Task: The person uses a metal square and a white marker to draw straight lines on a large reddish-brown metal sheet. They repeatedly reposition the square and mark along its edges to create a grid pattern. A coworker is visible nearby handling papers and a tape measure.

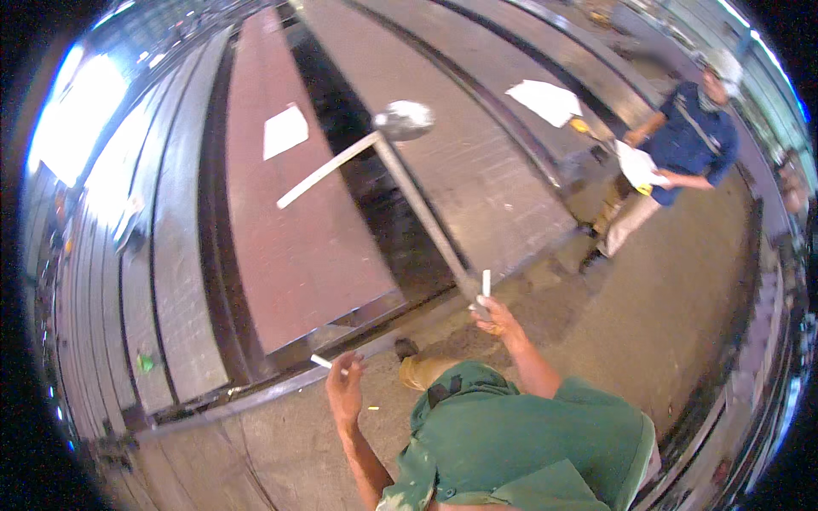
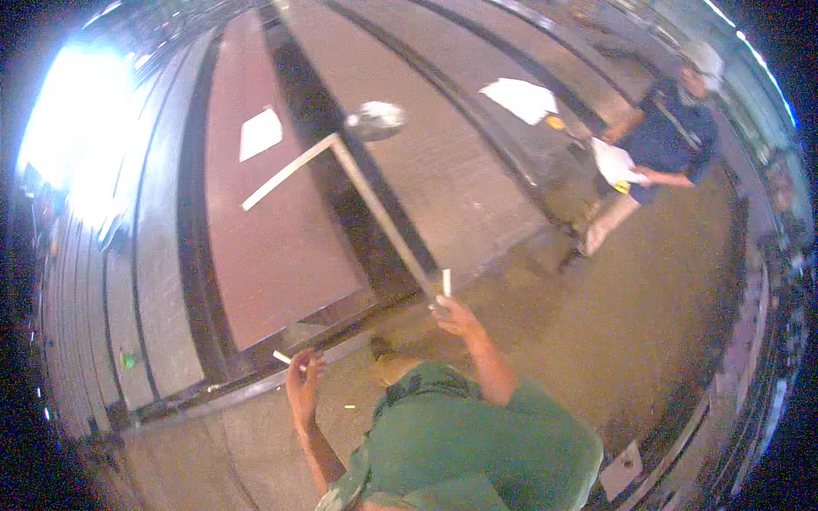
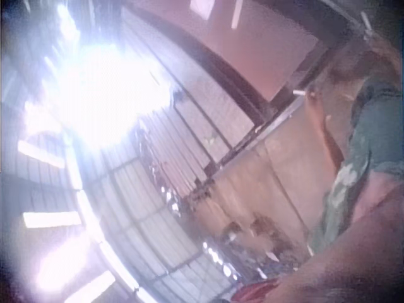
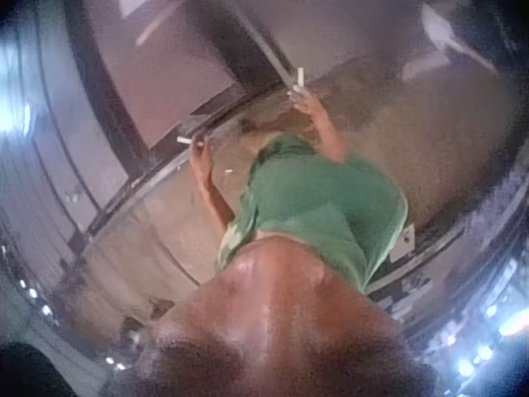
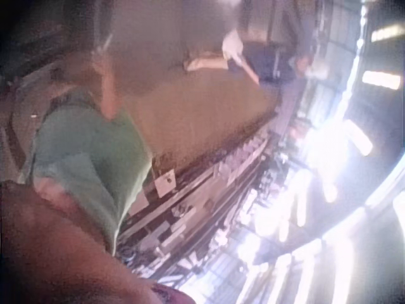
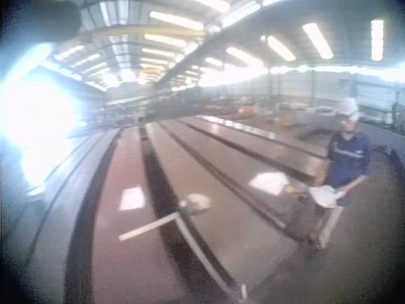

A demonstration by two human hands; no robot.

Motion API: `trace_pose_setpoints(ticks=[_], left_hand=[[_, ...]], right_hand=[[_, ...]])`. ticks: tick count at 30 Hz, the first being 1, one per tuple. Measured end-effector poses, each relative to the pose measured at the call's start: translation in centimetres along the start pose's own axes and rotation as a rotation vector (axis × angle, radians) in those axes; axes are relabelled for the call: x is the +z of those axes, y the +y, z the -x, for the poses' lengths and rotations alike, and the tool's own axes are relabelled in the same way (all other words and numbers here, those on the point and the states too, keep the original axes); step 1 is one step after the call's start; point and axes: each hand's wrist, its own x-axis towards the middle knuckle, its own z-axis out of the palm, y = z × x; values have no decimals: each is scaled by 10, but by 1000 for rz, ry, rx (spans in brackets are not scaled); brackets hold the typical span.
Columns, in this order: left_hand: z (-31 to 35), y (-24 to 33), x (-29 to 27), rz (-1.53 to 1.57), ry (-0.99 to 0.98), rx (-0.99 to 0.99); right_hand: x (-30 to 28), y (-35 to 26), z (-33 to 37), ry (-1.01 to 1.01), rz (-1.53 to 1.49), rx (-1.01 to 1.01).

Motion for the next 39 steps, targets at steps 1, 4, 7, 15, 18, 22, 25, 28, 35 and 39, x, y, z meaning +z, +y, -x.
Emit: trace_pose_setpoints(ticks=[1, 4, 7, 15, 18, 22, 25, 28, 35, 39], left_hand=[[-9, 4, -8, 7, -12, 2], [-34, 13, -39, 27, -9, 27], [-42, 0, -81, 15, 48, -59], [-50, 26, -160, 318, 95, -133], [-42, 74, -177, 541, 17, -11], [-21, 128, -195, 905, -243, 355], [-21, 180, -206, 1193, -690, 605], [-18, 187, -198, 1285, -866, 904], [-4, 181, -271, 1475, -1041, 785], [-8, 172, -320, 1462, -1134, 718]], right_hand=[[1, 7, -11, -32, 15, 17], [-9, 24, -76, -347, -32, 63], [31, 59, -113, -412, -96, 121], [116, 58, -139, -431, 171, 104], [128, 57, -124, -324, 290, 117], [149, 81, -85, -122, 467, 17], [130, 96, -89, -423, 296, 192], [129, 133, -79, -367, 295, 226], [159, 228, -18, -177, 212, 236], [182, 295, 14, -119, 191, 248]])
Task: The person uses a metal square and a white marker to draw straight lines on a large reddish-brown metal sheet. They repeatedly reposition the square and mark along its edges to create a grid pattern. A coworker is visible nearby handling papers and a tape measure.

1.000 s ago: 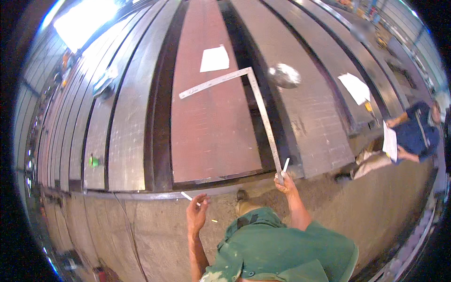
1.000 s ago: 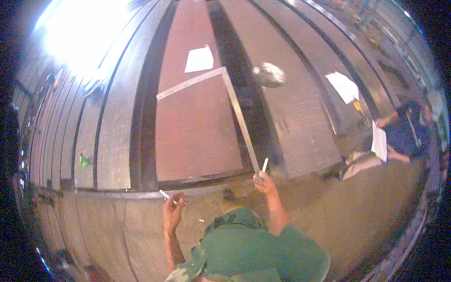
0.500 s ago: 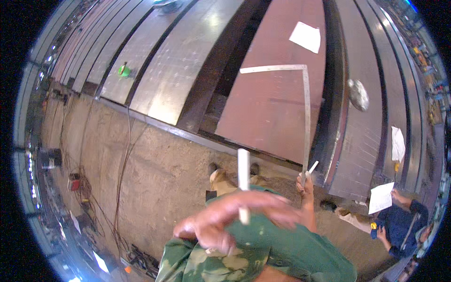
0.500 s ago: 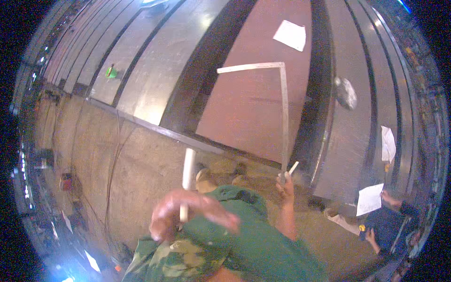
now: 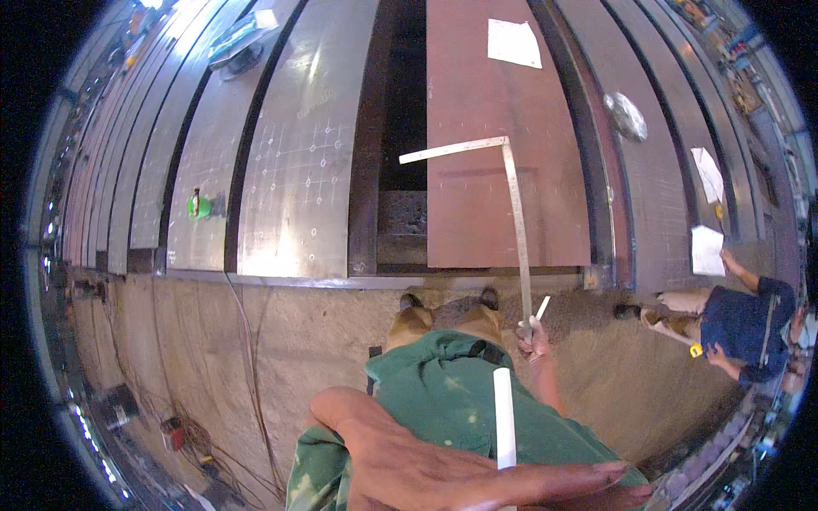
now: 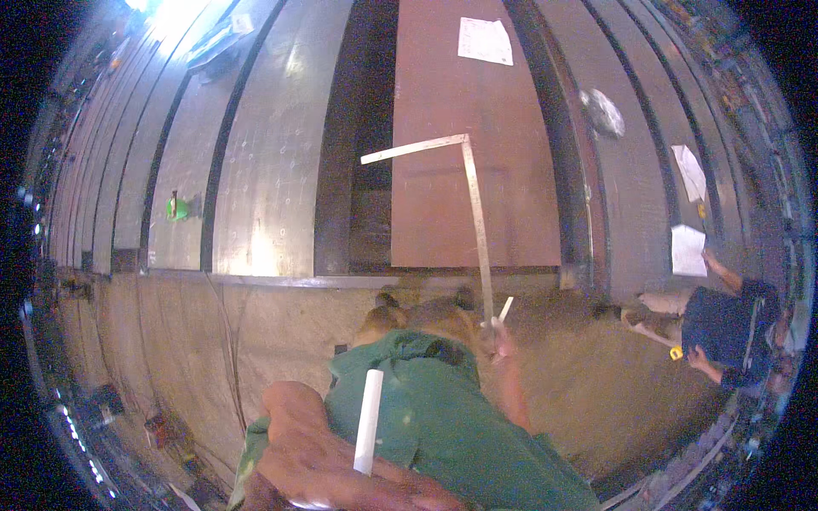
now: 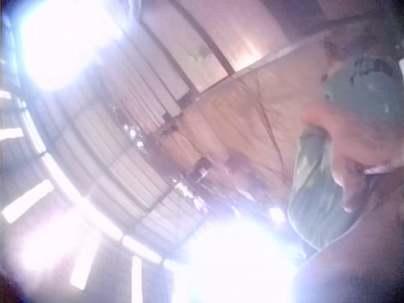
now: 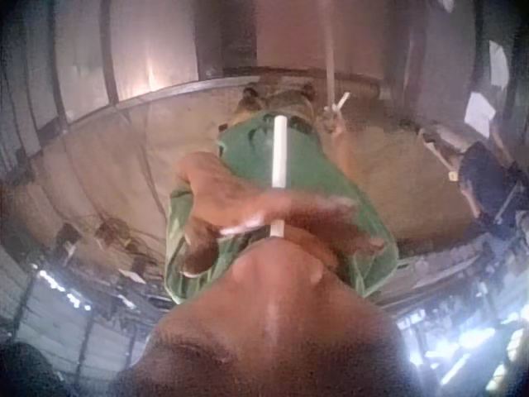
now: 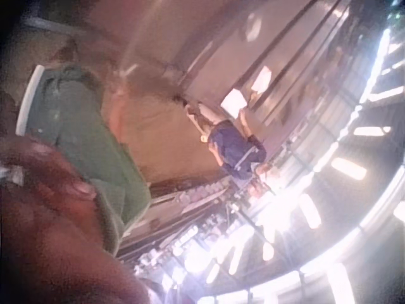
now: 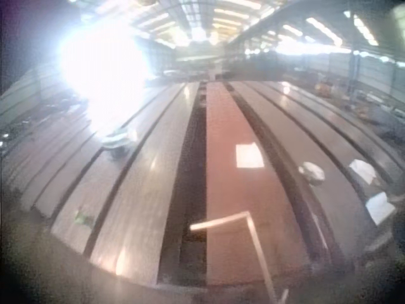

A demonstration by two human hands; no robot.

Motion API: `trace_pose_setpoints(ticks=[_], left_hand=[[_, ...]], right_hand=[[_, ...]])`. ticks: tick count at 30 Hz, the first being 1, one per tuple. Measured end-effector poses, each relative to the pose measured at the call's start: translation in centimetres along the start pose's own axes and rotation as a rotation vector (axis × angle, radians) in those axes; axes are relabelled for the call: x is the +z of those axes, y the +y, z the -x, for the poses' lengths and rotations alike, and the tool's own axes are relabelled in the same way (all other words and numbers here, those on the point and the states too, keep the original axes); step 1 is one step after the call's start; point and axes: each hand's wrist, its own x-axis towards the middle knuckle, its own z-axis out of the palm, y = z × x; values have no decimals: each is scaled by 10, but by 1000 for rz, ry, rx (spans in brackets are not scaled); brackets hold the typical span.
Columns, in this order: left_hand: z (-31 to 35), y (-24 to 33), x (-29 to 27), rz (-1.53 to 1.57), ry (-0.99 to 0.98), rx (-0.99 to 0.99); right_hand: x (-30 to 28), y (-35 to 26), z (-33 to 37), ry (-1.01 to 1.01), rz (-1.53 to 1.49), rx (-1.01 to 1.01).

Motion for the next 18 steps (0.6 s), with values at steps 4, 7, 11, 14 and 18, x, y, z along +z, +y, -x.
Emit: trace_pose_setpoints(ticks=[4, 7, 11, 14, 18], left_hand=[[14, 39, -3, 89, -22, -41], [21, 62, -5, 137, -33, -72], [28, 87, -8, 168, -28, -148], [29, 106, -11, 151, -3, -231], [54, 132, -29, -35, 245, -406]], right_hand=[[45, 38, 30, 4, -88, 77], [77, 67, 43, 120, -121, 16], [100, 78, 64, 84, -175, -37], [100, 82, 59, 148, -144, -43], [97, 78, 53, 133, -81, -55]])
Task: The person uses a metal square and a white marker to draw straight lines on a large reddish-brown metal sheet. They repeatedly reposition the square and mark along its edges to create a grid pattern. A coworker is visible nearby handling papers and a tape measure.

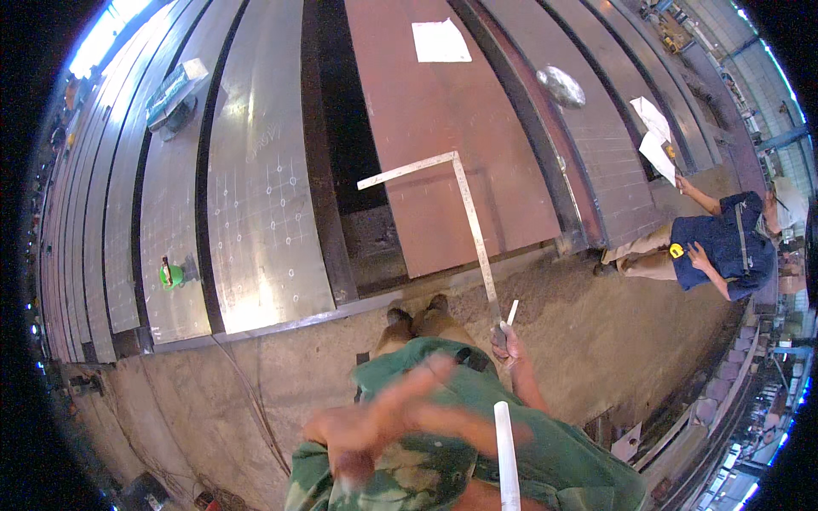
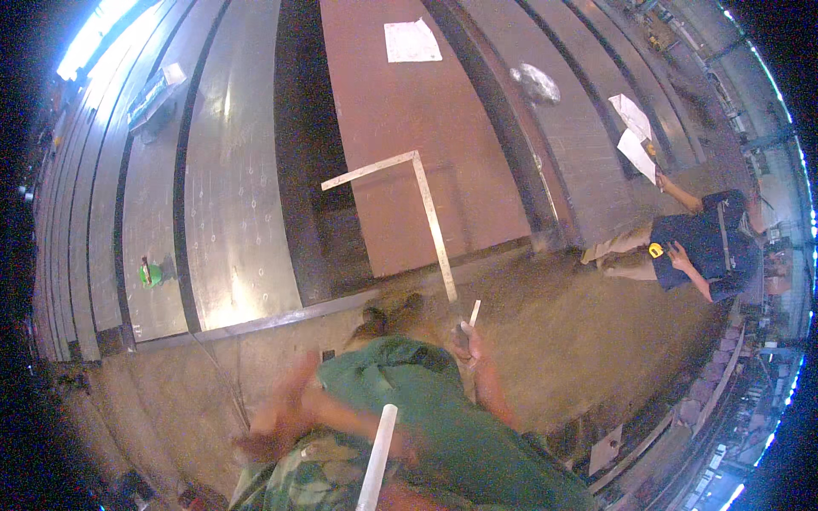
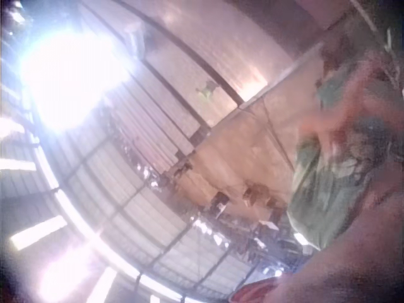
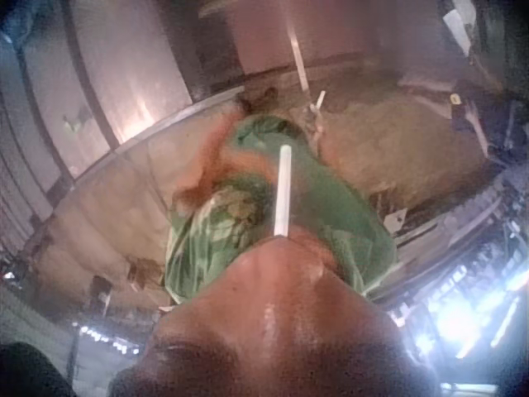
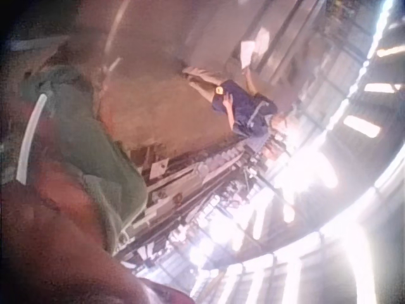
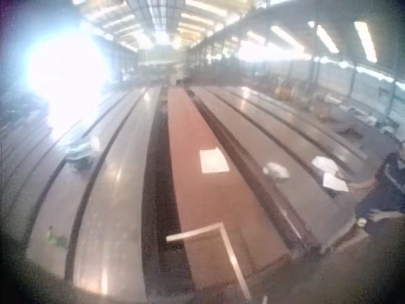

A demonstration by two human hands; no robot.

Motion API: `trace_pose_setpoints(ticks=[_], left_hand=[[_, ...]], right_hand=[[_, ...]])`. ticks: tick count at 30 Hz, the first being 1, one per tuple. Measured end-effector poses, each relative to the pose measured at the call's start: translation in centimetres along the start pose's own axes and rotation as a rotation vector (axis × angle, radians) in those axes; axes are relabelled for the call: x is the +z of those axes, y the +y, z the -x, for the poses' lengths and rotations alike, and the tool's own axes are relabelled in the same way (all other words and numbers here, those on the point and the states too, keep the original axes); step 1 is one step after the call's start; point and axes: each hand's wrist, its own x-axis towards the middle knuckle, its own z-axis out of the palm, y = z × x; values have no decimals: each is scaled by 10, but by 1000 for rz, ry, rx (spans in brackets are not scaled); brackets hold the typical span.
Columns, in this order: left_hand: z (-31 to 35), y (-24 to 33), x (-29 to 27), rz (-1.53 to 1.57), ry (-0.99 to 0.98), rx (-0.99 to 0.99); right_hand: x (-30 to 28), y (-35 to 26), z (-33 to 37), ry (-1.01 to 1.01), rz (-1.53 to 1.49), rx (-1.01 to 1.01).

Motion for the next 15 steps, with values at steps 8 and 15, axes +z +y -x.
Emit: trace_pose_setpoints(ticks=[8, 15], left_hand=[[89, -42, -138, -858, 1088, -243], [115, -73, -169, -852, 1222, -272]], right_hand=[[15, -30, -18, -39, -37, -1], [13, -69, -30, -161, -166, -51]])
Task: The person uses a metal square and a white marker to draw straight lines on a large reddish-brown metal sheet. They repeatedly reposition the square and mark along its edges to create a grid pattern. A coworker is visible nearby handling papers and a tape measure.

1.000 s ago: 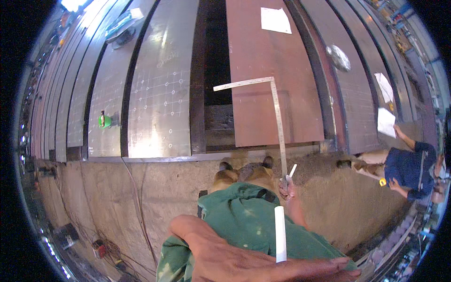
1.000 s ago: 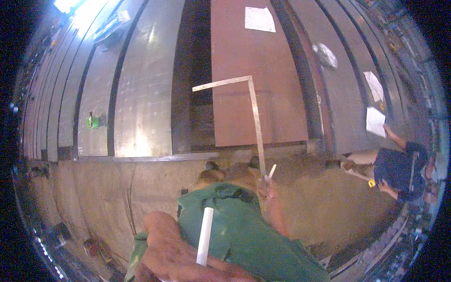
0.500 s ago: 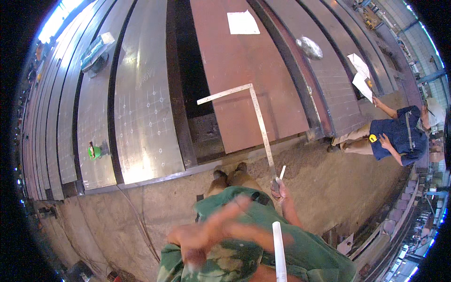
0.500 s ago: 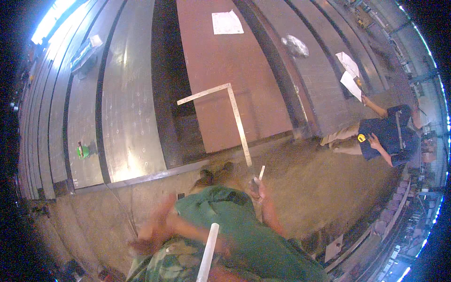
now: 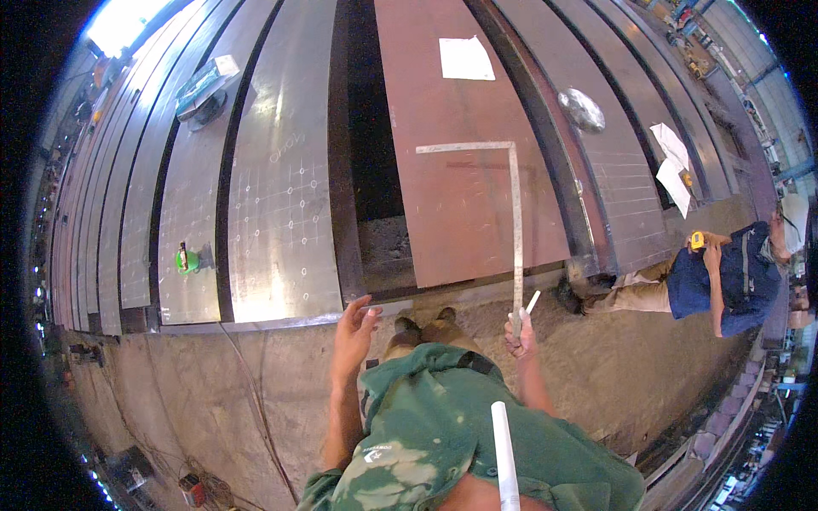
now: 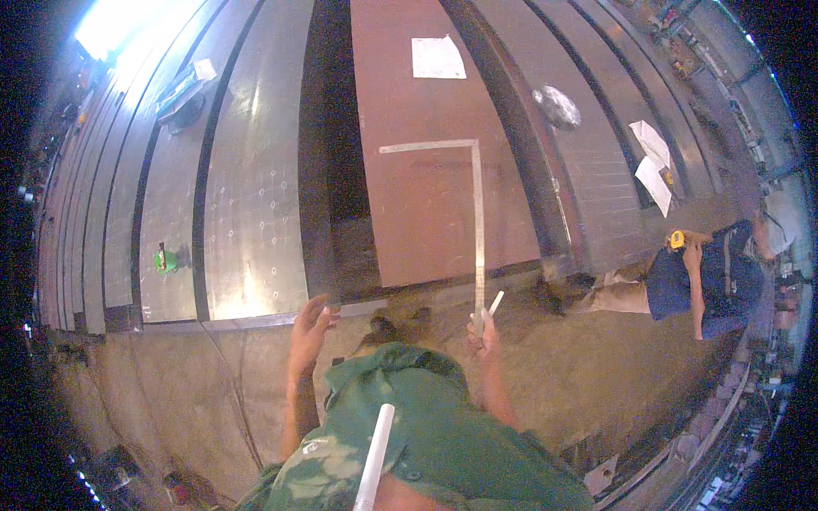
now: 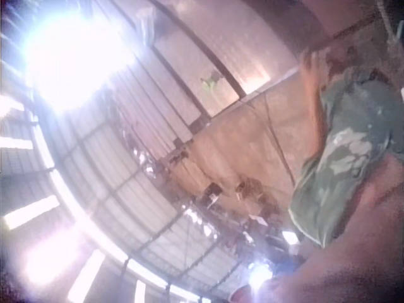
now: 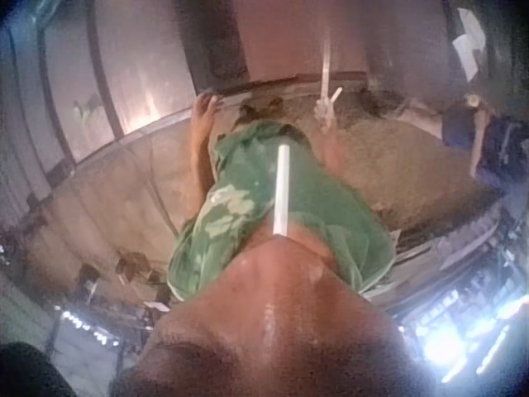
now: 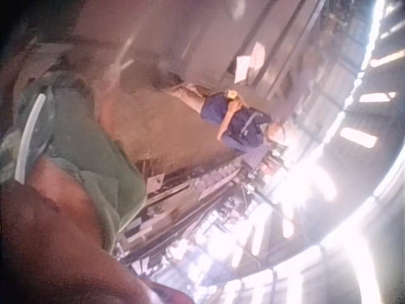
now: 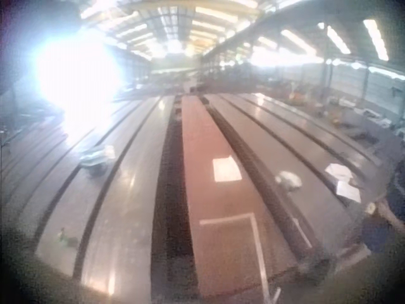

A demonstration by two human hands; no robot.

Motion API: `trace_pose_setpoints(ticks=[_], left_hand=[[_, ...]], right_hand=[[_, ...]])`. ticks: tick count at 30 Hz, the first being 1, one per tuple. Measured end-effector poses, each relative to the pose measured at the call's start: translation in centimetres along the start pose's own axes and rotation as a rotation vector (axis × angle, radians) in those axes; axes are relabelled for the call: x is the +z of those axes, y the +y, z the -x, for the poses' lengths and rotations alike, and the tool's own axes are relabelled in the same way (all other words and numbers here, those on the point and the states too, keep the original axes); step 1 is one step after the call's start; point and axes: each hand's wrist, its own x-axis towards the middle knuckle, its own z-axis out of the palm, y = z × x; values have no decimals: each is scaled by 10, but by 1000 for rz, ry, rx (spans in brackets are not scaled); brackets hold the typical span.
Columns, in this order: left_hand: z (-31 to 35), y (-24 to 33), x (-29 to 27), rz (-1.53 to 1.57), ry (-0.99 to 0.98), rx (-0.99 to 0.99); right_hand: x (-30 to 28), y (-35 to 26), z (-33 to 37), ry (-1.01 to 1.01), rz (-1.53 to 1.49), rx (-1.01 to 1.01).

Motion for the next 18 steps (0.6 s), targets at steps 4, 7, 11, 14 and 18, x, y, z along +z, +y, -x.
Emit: trace_pose_setpoints(ticks=[4, 7, 11, 14, 18], left_hand=[[-3, 0, 22, -56, 12, 17], [-19, -30, 33, -73, -46, 24], [-66, -103, 49, -14, 53, -105], [-121, -160, 75, -319, 170, -154], [-172, -196, 94, -291, 155, -271]], right_hand=[[-2, -18, -6, 70, 39, -29], [-21, -17, -7, 30, 34, -4], [-26, -15, 0, 104, 52, 48], [-39, -6, 17, 205, 118, -69], [-60, -3, 35, 171, 45, -40]])
